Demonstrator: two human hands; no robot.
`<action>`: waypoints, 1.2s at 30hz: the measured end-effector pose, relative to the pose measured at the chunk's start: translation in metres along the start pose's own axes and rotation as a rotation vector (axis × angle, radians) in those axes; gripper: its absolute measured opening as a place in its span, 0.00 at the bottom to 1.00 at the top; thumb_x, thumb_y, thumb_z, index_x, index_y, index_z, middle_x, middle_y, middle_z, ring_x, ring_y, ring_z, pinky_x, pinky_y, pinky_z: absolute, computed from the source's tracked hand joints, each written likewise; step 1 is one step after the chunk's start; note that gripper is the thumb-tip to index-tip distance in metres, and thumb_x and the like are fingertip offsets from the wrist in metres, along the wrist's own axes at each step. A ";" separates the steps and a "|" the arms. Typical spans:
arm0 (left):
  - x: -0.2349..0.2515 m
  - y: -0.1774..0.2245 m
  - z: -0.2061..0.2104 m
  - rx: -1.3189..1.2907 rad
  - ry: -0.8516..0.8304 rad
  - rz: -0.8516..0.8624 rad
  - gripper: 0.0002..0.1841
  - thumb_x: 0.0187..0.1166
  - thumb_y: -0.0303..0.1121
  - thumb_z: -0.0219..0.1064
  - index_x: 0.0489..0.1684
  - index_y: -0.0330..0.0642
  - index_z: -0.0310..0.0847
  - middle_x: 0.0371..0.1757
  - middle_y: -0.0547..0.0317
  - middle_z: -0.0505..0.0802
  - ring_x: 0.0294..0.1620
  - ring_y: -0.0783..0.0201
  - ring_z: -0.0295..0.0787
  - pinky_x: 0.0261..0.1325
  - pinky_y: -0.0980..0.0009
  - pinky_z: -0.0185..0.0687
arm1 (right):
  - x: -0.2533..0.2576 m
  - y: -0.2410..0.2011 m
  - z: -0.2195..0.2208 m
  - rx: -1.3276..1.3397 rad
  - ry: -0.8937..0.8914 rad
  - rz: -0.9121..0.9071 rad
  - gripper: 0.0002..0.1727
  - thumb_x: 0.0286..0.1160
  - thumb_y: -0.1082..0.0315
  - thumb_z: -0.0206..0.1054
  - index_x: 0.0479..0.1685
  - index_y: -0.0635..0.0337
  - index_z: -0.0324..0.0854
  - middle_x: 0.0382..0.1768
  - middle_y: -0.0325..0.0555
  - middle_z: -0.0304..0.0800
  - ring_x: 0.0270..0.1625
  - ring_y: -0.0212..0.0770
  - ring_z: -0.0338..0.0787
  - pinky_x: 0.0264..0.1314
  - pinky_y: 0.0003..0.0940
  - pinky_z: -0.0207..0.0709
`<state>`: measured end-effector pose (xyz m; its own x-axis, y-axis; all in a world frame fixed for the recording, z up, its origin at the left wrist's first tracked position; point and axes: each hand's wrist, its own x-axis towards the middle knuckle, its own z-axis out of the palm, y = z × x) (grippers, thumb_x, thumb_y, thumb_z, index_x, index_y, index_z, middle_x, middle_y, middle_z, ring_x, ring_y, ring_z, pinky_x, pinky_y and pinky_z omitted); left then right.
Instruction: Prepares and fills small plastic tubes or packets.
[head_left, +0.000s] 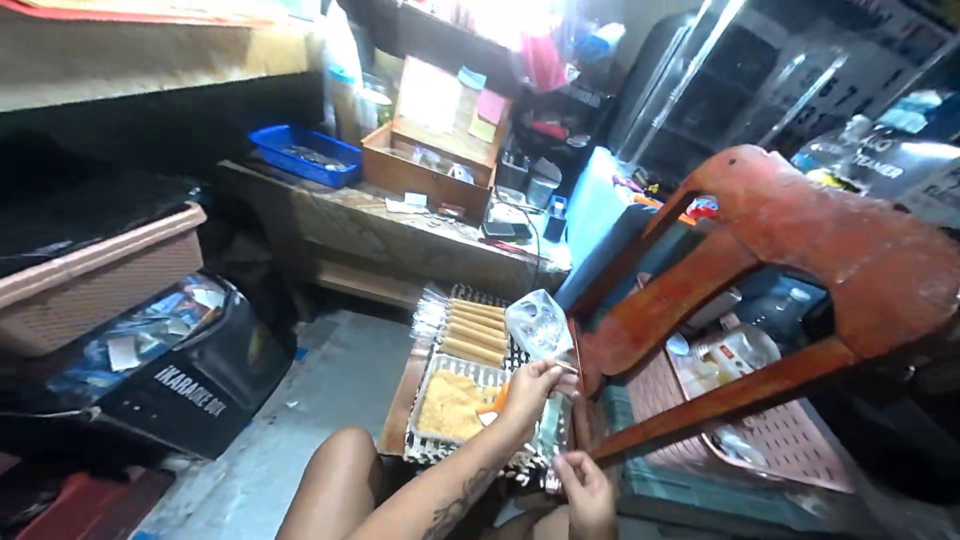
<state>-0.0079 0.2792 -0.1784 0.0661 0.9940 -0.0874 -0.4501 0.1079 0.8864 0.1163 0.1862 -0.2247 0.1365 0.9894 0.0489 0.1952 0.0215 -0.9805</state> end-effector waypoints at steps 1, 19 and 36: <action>-0.003 0.011 0.001 0.011 0.006 0.047 0.12 0.90 0.25 0.53 0.57 0.26 0.80 0.39 0.54 0.95 0.36 0.71 0.91 0.45 0.75 0.85 | -0.011 0.008 0.000 0.091 -0.028 -0.023 0.04 0.74 0.79 0.62 0.36 0.69 0.83 0.26 0.35 0.89 0.28 0.23 0.87 0.37 0.21 0.84; -0.071 0.046 -0.010 -0.122 -0.044 0.325 0.09 0.79 0.16 0.59 0.42 0.36 0.85 0.34 0.65 0.93 0.34 0.74 0.90 0.46 0.77 0.88 | -0.050 0.038 0.033 0.382 -0.269 0.059 0.08 0.74 0.82 0.61 0.36 0.63 0.84 0.29 0.34 0.92 0.33 0.27 0.92 0.47 0.27 0.89; -0.096 0.030 -0.017 -0.084 -0.102 0.361 0.10 0.78 0.18 0.63 0.43 0.41 0.88 0.35 0.67 0.94 0.34 0.77 0.90 0.44 0.80 0.88 | 0.025 -0.092 0.000 0.147 -0.238 -0.525 0.27 0.81 0.51 0.66 0.59 0.71 0.82 0.46 0.36 0.90 0.44 0.21 0.88 0.48 0.18 0.85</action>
<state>-0.0433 0.1874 -0.1510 -0.0235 0.9617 0.2732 -0.5319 -0.2435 0.8111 0.1014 0.2085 -0.1332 -0.1666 0.8457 0.5070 0.0392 0.5195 -0.8536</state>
